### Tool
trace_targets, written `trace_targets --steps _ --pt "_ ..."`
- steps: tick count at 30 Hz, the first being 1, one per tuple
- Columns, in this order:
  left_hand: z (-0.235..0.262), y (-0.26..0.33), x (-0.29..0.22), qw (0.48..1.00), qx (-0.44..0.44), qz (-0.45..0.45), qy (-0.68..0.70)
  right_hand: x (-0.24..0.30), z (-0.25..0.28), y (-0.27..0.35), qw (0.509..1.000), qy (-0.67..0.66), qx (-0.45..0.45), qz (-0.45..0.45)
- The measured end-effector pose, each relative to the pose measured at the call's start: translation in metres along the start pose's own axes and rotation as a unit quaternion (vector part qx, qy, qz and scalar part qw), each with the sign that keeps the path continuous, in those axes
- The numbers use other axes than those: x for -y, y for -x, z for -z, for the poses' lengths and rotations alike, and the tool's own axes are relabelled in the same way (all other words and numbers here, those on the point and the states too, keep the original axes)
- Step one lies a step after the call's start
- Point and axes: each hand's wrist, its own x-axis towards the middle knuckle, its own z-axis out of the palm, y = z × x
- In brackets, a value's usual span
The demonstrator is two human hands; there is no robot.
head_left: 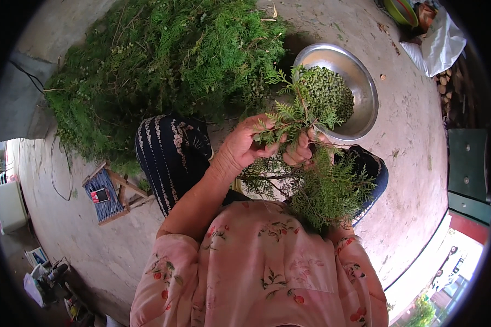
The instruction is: The person strips small green seeds or berries from cedar-like branches by hand and places them into a metal bowl.
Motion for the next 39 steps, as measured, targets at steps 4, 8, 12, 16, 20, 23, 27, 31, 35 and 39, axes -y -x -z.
trace_targets --steps 4,8,12,16,20,23,27,31,35,39 --pt "-0.007 -0.003 0.003 0.998 0.011 0.027 0.050 0.005 -0.005 -0.001 1.000 0.004 0.026 0.006" --pt "-0.012 -0.004 0.001 1.000 0.008 0.024 0.017 0.006 -0.008 0.002 1.000 -0.005 0.013 0.006" --pt "-0.002 0.000 0.004 0.998 -0.029 0.017 0.061 0.001 -0.002 -0.003 0.999 -0.015 0.034 0.003" --pt "-0.010 -0.001 0.003 0.994 -0.087 0.023 0.064 0.004 0.003 -0.005 0.999 -0.020 0.044 0.009" --pt "-0.011 -0.006 0.005 0.987 -0.158 -0.034 -0.009 0.004 0.001 -0.001 0.999 -0.027 0.029 0.004" --pt "-0.006 -0.009 0.002 0.968 -0.229 -0.084 -0.050 0.007 -0.018 -0.002 1.000 -0.001 0.007 -0.003" --pt "-0.001 -0.005 -0.003 0.969 -0.231 -0.064 -0.052 0.022 -0.011 -0.002 0.997 -0.008 0.077 0.000" --pt "-0.004 -0.007 0.001 0.983 -0.179 -0.041 0.006 0.013 0.013 -0.010 0.971 -0.067 0.225 0.031" --pt "0.000 -0.009 0.003 0.979 -0.198 -0.036 0.032 0.010 0.024 -0.015 0.954 -0.101 0.282 0.006" --pt "-0.001 -0.013 0.004 0.971 -0.235 -0.054 0.002 0.007 0.033 -0.017 0.946 -0.110 0.306 0.005"
